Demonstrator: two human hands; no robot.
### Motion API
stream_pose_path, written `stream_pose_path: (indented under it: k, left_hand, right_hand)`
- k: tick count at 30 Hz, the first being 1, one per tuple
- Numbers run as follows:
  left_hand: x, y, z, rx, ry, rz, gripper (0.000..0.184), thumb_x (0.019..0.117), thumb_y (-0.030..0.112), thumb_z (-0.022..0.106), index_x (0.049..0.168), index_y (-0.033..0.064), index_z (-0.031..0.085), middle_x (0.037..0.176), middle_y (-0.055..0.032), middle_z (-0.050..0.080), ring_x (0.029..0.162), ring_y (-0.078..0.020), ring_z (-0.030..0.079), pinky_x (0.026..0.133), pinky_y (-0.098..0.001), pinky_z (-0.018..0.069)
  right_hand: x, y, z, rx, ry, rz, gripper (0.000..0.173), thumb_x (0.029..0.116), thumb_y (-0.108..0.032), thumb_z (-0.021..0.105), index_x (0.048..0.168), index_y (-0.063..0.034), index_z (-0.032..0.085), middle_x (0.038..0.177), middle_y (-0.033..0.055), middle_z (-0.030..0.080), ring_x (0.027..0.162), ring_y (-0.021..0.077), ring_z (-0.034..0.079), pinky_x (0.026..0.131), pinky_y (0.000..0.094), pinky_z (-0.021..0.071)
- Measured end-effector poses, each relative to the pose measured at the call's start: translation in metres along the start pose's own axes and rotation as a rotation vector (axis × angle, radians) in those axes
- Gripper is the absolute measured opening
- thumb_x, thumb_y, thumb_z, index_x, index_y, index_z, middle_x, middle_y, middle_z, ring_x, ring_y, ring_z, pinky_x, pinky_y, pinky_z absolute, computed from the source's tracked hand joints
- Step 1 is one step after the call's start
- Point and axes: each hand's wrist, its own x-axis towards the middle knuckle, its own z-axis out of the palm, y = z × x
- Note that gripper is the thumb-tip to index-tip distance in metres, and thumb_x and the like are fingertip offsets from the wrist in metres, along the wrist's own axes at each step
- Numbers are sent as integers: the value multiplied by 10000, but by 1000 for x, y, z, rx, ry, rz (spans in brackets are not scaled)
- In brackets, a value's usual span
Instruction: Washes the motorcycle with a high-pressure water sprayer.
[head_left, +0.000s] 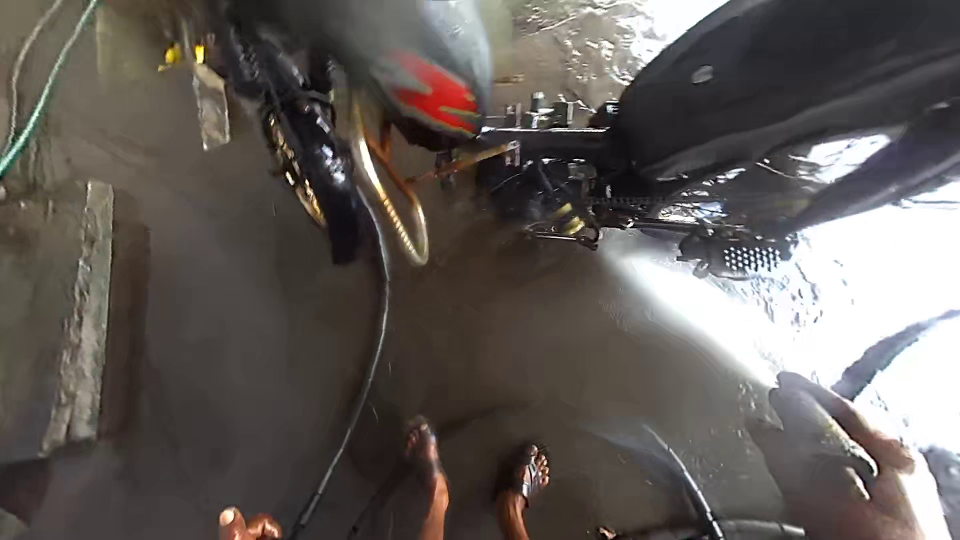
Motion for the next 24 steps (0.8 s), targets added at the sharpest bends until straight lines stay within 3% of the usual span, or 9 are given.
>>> stream_pose_path:
  k: [4, 7, 10, 14, 16, 20, 24]
  left_hand:
    - [0, -41, -6, -1, 36, 12, 485, 1082, 250, 212, 667, 197, 458, 499, 170, 474, 459, 42, 487, 516, -149, 455]
    - [7, -70, -11, 21, 33, -20, 448, 1071, 226, 261, 674, 188, 465, 518, 182, 476, 468, 66, 484, 512, -131, 450]
    - [14, -95, -27, 133, 36, -55, 476, 1074, 272, 320, 652, 135, 493, 538, 155, 468, 483, 61, 479, 519, -149, 447]
    - [35, -134, -40, 134, 99, -95, 451, 1090, 347, 406, 714, 140, 541, 591, 138, 508, 539, 49, 524, 581, -164, 483]
    - [45, -126, -39, 129, 111, -139, 445, 1089, 321, 388, 708, 136, 523, 579, 140, 490, 525, 59, 512, 576, -148, 473]
    - [62, -103, -30, 144, 126, -196, 491, 1088, 272, 369, 642, 113, 498, 522, 130, 439, 469, 60, 461, 515, -140, 425]
    - [65, -109, -26, 195, 124, -174, 500, 1087, 278, 381, 640, 91, 504, 520, 116, 425, 460, 33, 451, 511, -171, 429]
  right_hand:
    - [-16, -27, 35, -131, -122, -45, 674, 872, -201, 719, 1483, -19, 500, 1329, 283, 622, 1169, 415, 644, 979, 609, 510]
    - [-15, -61, 72, -222, -169, -80, 660, 891, -97, 675, 1500, 33, 458, 1336, 339, 594, 1190, 490, 612, 1001, 660, 470]
    - [-9, -99, 104, -434, -211, -131, 623, 868, -44, 679, 1468, 5, 520, 1181, 348, 655, 1057, 552, 635, 884, 752, 448]
    - [7, -163, 138, -598, -242, -245, 459, 915, -47, 698, 1356, 27, 596, 1016, 337, 690, 941, 550, 673, 812, 735, 489]
    - [16, -192, 150, -625, -227, -276, 451, 939, -74, 683, 1376, 1, 599, 1020, 333, 692, 935, 546, 674, 790, 736, 488]
    - [41, -242, 173, -691, -230, -248, 461, 1007, -242, 601, 1457, -156, 553, 1105, 313, 691, 977, 567, 665, 761, 788, 472]
    - [68, -267, 190, -780, -255, -204, 537, 946, -231, 682, 1462, -179, 541, 1122, 325, 678, 1017, 590, 642, 764, 796, 463]
